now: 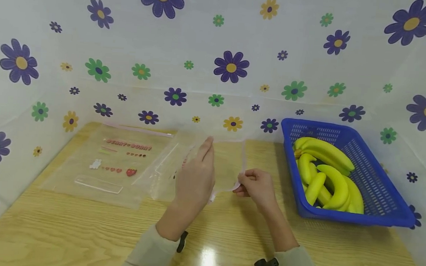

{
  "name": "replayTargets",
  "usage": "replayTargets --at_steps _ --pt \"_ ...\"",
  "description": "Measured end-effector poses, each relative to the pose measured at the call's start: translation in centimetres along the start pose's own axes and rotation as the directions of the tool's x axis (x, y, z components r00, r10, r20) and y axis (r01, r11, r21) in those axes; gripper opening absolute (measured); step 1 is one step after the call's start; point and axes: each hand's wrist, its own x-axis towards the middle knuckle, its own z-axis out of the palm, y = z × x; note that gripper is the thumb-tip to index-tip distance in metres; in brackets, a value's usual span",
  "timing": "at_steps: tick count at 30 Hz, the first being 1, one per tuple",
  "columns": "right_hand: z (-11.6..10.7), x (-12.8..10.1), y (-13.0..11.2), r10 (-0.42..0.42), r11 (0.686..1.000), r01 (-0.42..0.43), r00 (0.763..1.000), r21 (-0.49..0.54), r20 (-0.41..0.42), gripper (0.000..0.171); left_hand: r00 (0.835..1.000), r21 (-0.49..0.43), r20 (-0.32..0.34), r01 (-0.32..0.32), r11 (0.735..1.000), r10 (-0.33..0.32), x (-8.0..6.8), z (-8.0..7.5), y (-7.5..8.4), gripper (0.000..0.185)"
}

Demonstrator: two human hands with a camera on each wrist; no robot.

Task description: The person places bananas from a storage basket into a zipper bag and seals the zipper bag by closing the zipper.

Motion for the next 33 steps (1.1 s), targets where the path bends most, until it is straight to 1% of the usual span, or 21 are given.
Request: replayTargets --at_steps 2,3,5,8,10,13,16,20,22,23,25,27,29,31,33 --pt "0.0 -0.1 0.0 -0.013 1.0 0.013 1.0 0.005 0.025 0.02 0.998 0.002 -0.062 0.006 1.0 -0.006 0.1 0.1 -0.3 0.029" --pt "0.0 -0.1 0.0 -0.02 1.0 0.02 0.999 0.008 0.038 0.02 0.997 0.001 -0.079 0.013 1.0 -0.013 0.1 0.1 -0.5 0.026" --pt "0.0 -0.2 0.0 -0.026 1.0 0.026 0.998 0.009 0.061 0.019 0.996 -0.019 -0.083 0.036 0.999 -0.038 0.1 0.1 -0.8 0.021" --pt "0.0 -0.3 0.0 -0.024 1.0 0.024 0.996 -0.002 0.088 0.019 0.998 -0.052 -0.032 0.055 0.997 -0.057 0.1 -0.1 -1.1 0.019" --pt "0.1 -0.4 0.0 -0.01 1.0 0.011 0.996 -0.009 0.085 0.017 0.999 -0.075 -0.002 0.053 0.996 -0.053 0.1 -0.2 -1.3 0.021" --pt "0.2 -0.4 -0.1 0.008 1.0 -0.007 0.999 -0.017 0.052 0.017 0.999 -0.121 0.01 0.032 0.992 -0.031 0.1 -0.2 -1.4 0.027" --pt "0.5 -0.3 -0.3 0.012 1.0 -0.012 1.0 -0.027 0.01 0.023 1.0 -0.152 0.018 -0.004 0.988 0.007 0.2 -0.1 -1.2 0.031" --pt "1.1 -0.3 -0.4 0.004 1.0 -0.005 1.0 -0.025 -0.024 0.024 0.997 -0.132 0.047 -0.047 0.99 0.053 0.1 0.1 -0.8 0.031" --pt "1.2 -0.3 -0.5 0.002 1.0 -0.003 0.999 -0.015 -0.036 0.02 0.997 -0.104 0.051 -0.044 0.994 0.05 0.1 0.3 -0.7 0.031" --pt "1.3 -0.3 -0.6 0.002 1.0 -0.003 0.999 -0.01 -0.041 0.018 0.998 -0.095 0.051 -0.031 0.995 0.036 0.1 0.4 -0.7 0.031" --pt "1.3 -0.3 -0.7 0.006 1.0 -0.006 0.999 -0.004 -0.045 0.014 0.999 -0.085 0.036 -0.002 0.996 0.005 0.1 0.4 -0.6 0.033" --pt "1.2 -0.2 -0.7 0.011 1.0 -0.011 0.999 0.004 -0.038 0.012 1.0 -0.082 0.008 0.018 0.996 -0.018 0.2 0.4 -0.7 0.034" --pt "1.1 -0.2 -0.7 0.015 1.0 -0.014 1.0 0.011 -0.024 0.011 0.999 -0.098 -0.038 0.029 0.995 -0.033 0.3 0.2 -0.9 0.036" --pt "1.0 -0.2 -0.7 0.012 1.0 -0.012 1.0 0.018 -0.005 0.011 0.995 -0.113 -0.093 0.025 0.993 -0.035 0.5 0.1 -1.2 0.036" --pt "0.8 -0.1 -0.7 0.009 1.0 -0.01 1.0 0.026 0.015 0.011 0.99 -0.137 -0.134 0.024 0.99 -0.043 0.6 -0.2 -1.5 0.036"
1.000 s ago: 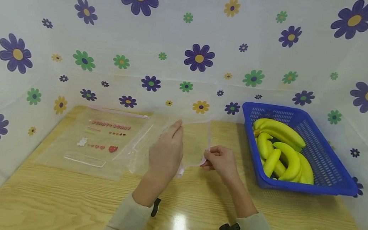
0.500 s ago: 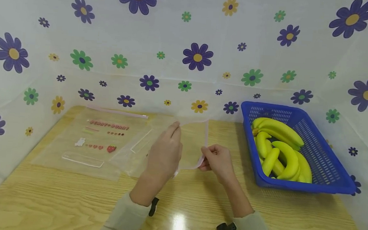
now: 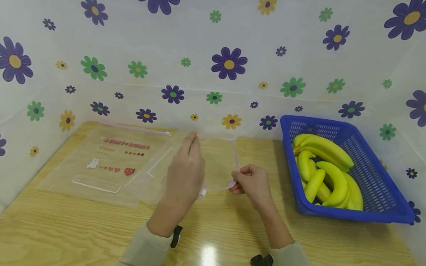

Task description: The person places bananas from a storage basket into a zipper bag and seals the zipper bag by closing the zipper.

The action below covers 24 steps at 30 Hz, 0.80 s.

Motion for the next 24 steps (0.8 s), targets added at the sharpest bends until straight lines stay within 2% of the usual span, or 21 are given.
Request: replayTargets --at_steps 3,7,18,24 --pt "-0.3 0.1 0.0 0.001 1.0 -0.001 1.0 0.003 0.026 0.014 0.999 -0.04 -0.033 0.028 0.999 -0.03 0.3 -0.5 -0.5 0.036" --pt "-0.6 0.2 0.0 0.02 1.0 -0.02 0.999 -0.001 0.049 0.018 0.997 -0.094 -0.033 0.065 0.993 -0.069 0.5 -0.9 -1.0 0.037" --pt "-1.6 0.7 0.1 0.042 0.999 -0.043 0.997 0.013 0.068 0.022 0.992 -0.19 -0.079 0.082 0.978 -0.098 1.0 -1.7 -2.1 0.033" --pt "-1.6 0.7 -0.3 0.024 0.999 -0.025 1.0 0.04 0.015 0.019 0.995 -0.18 -0.1 0.009 0.984 -0.028 1.0 -1.7 -1.4 0.03"
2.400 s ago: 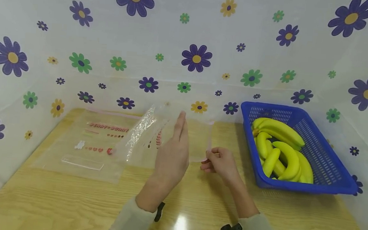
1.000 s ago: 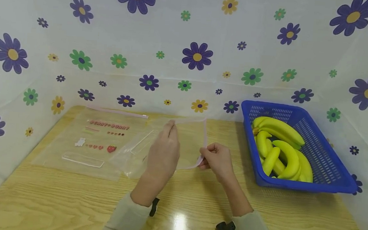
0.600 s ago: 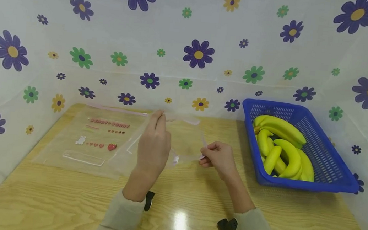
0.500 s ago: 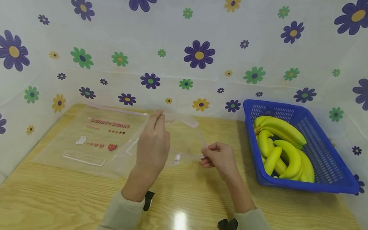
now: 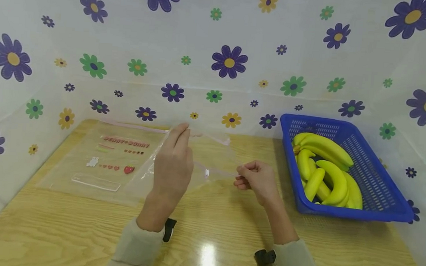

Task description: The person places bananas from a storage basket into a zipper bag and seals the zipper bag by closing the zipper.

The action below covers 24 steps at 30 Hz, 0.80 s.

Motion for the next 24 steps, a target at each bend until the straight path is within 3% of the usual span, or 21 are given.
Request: replayTargets --at_steps 4,10,18,24 --pt "0.3 -0.1 0.0 -0.04 0.999 0.04 0.999 0.016 -0.017 0.024 0.996 -0.036 0.082 -0.023 0.999 0.026 -0.4 0.4 0.6 0.033" --pt "0.5 -0.7 -0.3 -0.077 0.996 0.077 0.997 -0.032 0.029 0.034 0.979 -0.108 0.203 0.041 0.993 -0.018 -0.8 0.8 0.9 0.034" --pt "0.4 -1.3 -0.9 -0.048 0.996 0.054 0.994 -0.064 0.094 0.032 0.967 -0.101 0.224 0.143 0.985 -0.118 -0.4 0.8 0.0 0.031" --pt "0.4 -1.1 -0.7 -0.056 0.997 0.061 0.993 -0.047 0.099 0.032 0.963 -0.138 0.243 0.15 0.979 -0.113 -0.3 0.6 0.0 0.031"
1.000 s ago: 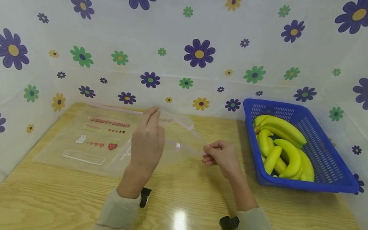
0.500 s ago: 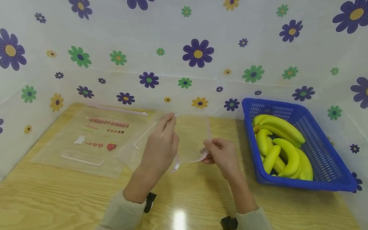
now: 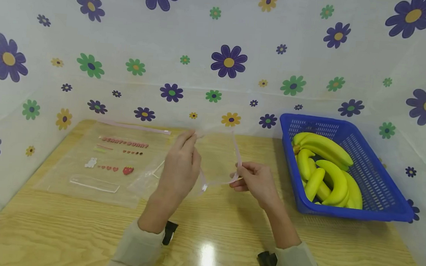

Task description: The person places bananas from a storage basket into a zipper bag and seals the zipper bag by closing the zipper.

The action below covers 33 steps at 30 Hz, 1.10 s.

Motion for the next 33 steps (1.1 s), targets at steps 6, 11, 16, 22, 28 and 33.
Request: replayTargets --at_steps 6,11,16,22,28,33 --pt "-0.1 0.4 0.4 -0.005 1.0 0.005 1.0 -0.009 0.003 0.032 0.999 -0.006 0.026 -0.029 1.0 0.029 0.0 0.5 0.2 0.032" --pt "-0.1 0.4 0.5 0.006 1.0 -0.006 1.0 -0.028 0.02 0.033 0.999 -0.003 0.039 -0.011 1.0 0.011 -0.1 0.9 0.0 0.034" --pt "-0.2 0.2 0.5 0.016 0.999 -0.015 0.999 -0.04 0.031 0.036 1.0 -0.009 0.023 -0.008 1.0 0.008 0.0 1.0 -0.4 0.035" --pt "0.0 0.0 0.1 0.013 0.991 -0.009 0.999 -0.136 0.029 0.045 1.0 -0.016 -0.008 0.025 1.0 -0.025 0.0 0.5 -1.3 0.034" --pt "-1.0 -2.1 -1.7 -0.079 0.932 0.084 0.996 -0.352 0.029 0.048 0.999 -0.048 -0.005 0.035 0.998 -0.035 -0.1 0.2 -1.4 0.034" --pt "-2.7 -3.8 -4.1 -0.157 0.86 0.131 0.988 -0.492 -0.01 0.046 1.0 -0.04 -0.007 0.02 0.999 -0.02 0.2 0.2 -1.2 0.034"
